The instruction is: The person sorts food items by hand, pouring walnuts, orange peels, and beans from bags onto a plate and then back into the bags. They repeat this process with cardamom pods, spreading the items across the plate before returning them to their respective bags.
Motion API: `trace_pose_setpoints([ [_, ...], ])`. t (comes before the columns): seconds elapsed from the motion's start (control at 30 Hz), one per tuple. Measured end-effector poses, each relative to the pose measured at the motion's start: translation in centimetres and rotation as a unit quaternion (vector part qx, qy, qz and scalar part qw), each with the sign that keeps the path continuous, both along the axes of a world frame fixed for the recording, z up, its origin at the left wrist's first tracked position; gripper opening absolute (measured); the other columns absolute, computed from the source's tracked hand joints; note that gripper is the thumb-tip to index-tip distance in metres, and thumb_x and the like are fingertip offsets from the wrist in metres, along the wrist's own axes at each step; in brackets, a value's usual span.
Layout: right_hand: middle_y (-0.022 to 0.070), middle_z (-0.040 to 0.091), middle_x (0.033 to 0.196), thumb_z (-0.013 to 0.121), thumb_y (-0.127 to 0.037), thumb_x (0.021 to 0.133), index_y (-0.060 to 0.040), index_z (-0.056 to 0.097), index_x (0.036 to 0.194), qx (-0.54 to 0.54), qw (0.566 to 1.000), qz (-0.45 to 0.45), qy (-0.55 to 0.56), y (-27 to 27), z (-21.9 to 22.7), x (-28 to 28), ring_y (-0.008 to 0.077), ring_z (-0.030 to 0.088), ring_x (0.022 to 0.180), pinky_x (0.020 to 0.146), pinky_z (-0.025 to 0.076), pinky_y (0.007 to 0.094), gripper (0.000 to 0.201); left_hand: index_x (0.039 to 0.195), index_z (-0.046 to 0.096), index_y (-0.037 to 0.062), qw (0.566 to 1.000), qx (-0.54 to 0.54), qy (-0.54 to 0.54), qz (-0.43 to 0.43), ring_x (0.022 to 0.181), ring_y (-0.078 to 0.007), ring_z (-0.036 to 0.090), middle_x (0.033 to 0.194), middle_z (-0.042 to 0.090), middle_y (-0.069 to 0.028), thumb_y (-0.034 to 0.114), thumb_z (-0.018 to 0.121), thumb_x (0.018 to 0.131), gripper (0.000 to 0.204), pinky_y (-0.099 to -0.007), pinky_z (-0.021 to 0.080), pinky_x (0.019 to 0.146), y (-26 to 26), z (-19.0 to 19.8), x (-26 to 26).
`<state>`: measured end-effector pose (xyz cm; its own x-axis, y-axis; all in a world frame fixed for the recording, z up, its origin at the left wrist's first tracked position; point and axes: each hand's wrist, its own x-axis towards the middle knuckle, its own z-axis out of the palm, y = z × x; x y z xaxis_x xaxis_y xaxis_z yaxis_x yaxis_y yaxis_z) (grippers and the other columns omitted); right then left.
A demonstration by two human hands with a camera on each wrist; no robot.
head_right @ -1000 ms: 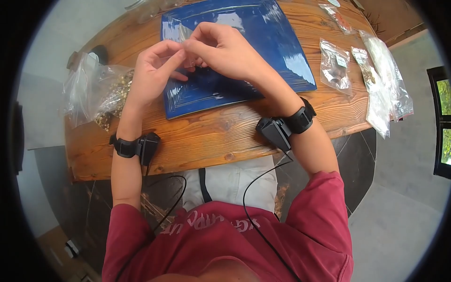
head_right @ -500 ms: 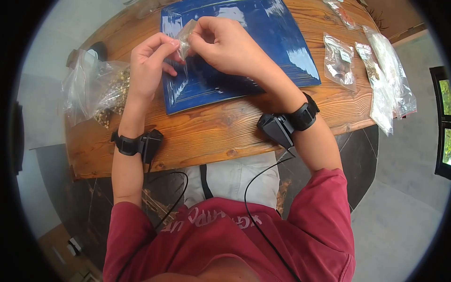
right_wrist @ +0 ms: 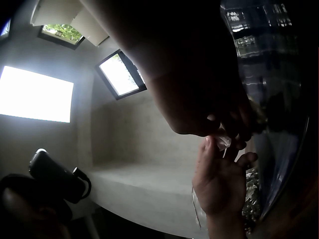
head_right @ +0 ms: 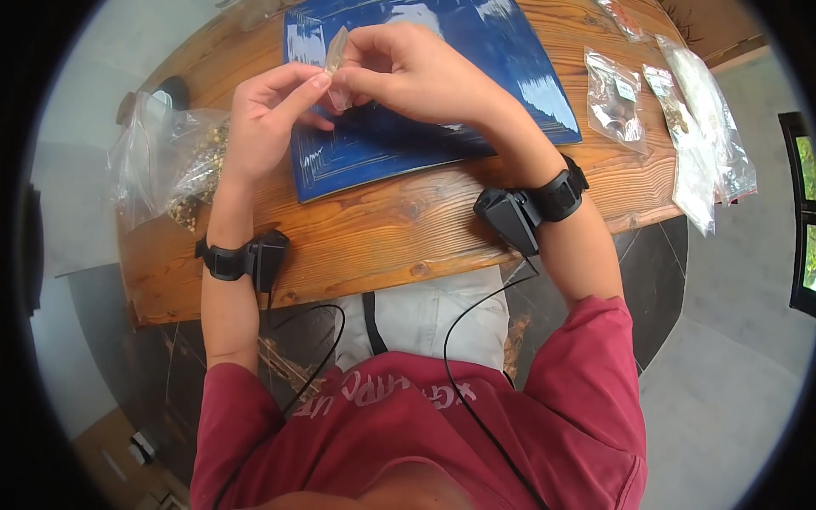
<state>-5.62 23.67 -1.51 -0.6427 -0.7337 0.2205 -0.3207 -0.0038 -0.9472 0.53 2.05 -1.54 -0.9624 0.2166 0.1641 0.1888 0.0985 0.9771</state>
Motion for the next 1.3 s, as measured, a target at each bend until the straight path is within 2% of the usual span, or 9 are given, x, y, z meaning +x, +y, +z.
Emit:
trace_pose_setpoints([
  [0.2, 0.0009, 0.068, 0.089, 0.069, -0.017, 0.100, -0.0011, 0.063, 0.091, 0.058, 0.996, -0.048, 0.043, 0.1, 0.0, 0.1, 0.0073, 0.063, 0.084, 0.078, 0.053, 0.0240, 0.019, 0.103, 0.078, 0.0025, 0.999, -0.030, 0.009, 0.016, 0.078, -0.0113, 0.072, 0.087, 0.076, -0.0066, 0.015, 0.068, 0.099, 0.016, -0.0240, 0.057, 0.065, 0.2, 0.2, 0.2],
  [0.4, -0.0012, 0.068, 0.088, 0.073, -0.017, 0.097, -0.0025, 0.068, 0.096, 0.021, 0.999, -0.030, 0.032, 0.3, 0.1, -0.1, 0.0071, 0.064, 0.081, 0.074, 0.052, 0.0237, 0.016, 0.105, 0.077, 0.0001, 0.998, -0.002, 0.011, 0.057, 0.083, -0.0136, 0.075, 0.090, 0.077, -0.0092, 0.008, 0.074, 0.094, 0.014, -0.0249, 0.061, 0.066, 0.6, 0.1, 0.2],
  [0.5, -0.0006, 0.068, 0.088, 0.074, -0.017, 0.097, -0.0021, 0.069, 0.094, 0.068, 0.985, -0.071, 0.141, 0.3, 1.0, 0.4, 0.0073, 0.065, 0.082, 0.075, 0.053, 0.0236, 0.016, 0.106, 0.076, -0.0011, 0.999, 0.004, -0.017, 0.039, 0.084, -0.0147, 0.076, 0.093, 0.077, -0.0109, 0.006, 0.073, 0.094, 0.014, -0.0258, 0.062, 0.068, 0.1, -0.1, -0.1],
  [0.6, 0.0000, 0.070, 0.087, 0.075, -0.018, 0.096, -0.0010, 0.071, 0.094, 0.123, 0.976, -0.098, 0.151, 0.3, 1.6, 0.6, 0.0077, 0.067, 0.083, 0.077, 0.054, 0.0241, 0.018, 0.106, 0.075, -0.0022, 0.999, 0.025, -0.007, 0.034, 0.084, -0.0157, 0.076, 0.095, 0.077, -0.0117, 0.004, 0.073, 0.094, 0.014, -0.0271, 0.063, 0.071, 0.3, -0.4, -0.1],
  [0.7, 0.0010, 0.071, 0.087, 0.076, -0.018, 0.095, 0.0000, 0.073, 0.095, 0.047, 0.997, -0.049, 0.037, 0.4, 0.3, 0.0, 0.0081, 0.067, 0.083, 0.078, 0.054, 0.0246, 0.018, 0.105, 0.075, -0.0036, 0.999, 0.053, -0.004, 0.000, 0.084, -0.0163, 0.076, 0.095, 0.077, -0.0119, 0.001, 0.072, 0.093, 0.013, -0.0279, 0.063, 0.075, -0.2, -0.6, -0.4],
  [0.9, 0.0020, 0.073, 0.085, 0.077, -0.015, 0.093, 0.0000, 0.077, 0.097, 0.086, 0.995, -0.035, 0.043, 0.6, 0.5, 0.0, 0.0081, 0.068, 0.083, 0.079, 0.055, 0.0242, 0.015, 0.103, 0.074, -0.0038, 0.999, -0.012, -0.033, 0.000, 0.083, -0.0163, 0.076, 0.092, 0.077, -0.0126, 0.001, 0.073, 0.092, 0.012, -0.0273, 0.063, 0.075, -0.2, -0.2, -0.2],
  [1.0, 0.0034, 0.074, 0.094, 0.072, -0.016, 0.097, -0.0015, 0.075, 0.111, 0.129, 0.989, -0.022, 0.063, 1.0, 0.0, -0.6, 0.0083, 0.069, 0.086, 0.078, 0.056, 0.0244, 0.020, 0.102, 0.075, -0.0036, 0.999, -0.015, -0.037, -0.002, 0.081, -0.0163, 0.076, 0.090, 0.077, -0.0125, 0.004, 0.074, 0.093, 0.012, -0.0270, 0.063, 0.074, -0.4, -0.3, -0.3],
  [1.1, 0.0044, 0.074, 0.077, 0.073, -0.015, 0.091, -0.0010, 0.077, 0.093, 0.115, 0.991, -0.059, 0.023, 0.5, 2.3, 0.9, 0.0092, 0.066, 0.073, 0.068, 0.052, 0.0266, 0.015, 0.102, 0.075, -0.0032, 0.999, 0.018, -0.043, 0.007, 0.080, -0.0166, 0.076, 0.088, 0.077, -0.0121, 0.008, 0.075, 0.094, 0.014, -0.0270, 0.062, 0.073, 0.1, -0.1, -0.1],
  [1.3, 0.0002, 0.071, 0.073, 0.071, -0.009, 0.091, 0.0015, 0.074, 0.086, 0.103, 0.992, -0.073, -0.011, 0.2, 2.2, 1.2, 0.0039, 0.059, 0.071, 0.065, 0.048, 0.0231, 0.012, 0.103, 0.075, -0.0025, 1.000, 0.002, -0.025, 0.002, 0.081, -0.0159, 0.075, 0.088, 0.077, -0.0119, 0.011, 0.074, 0.095, 0.015, -0.0272, 0.062, 0.073, 0.0, -0.3, -0.2],
])
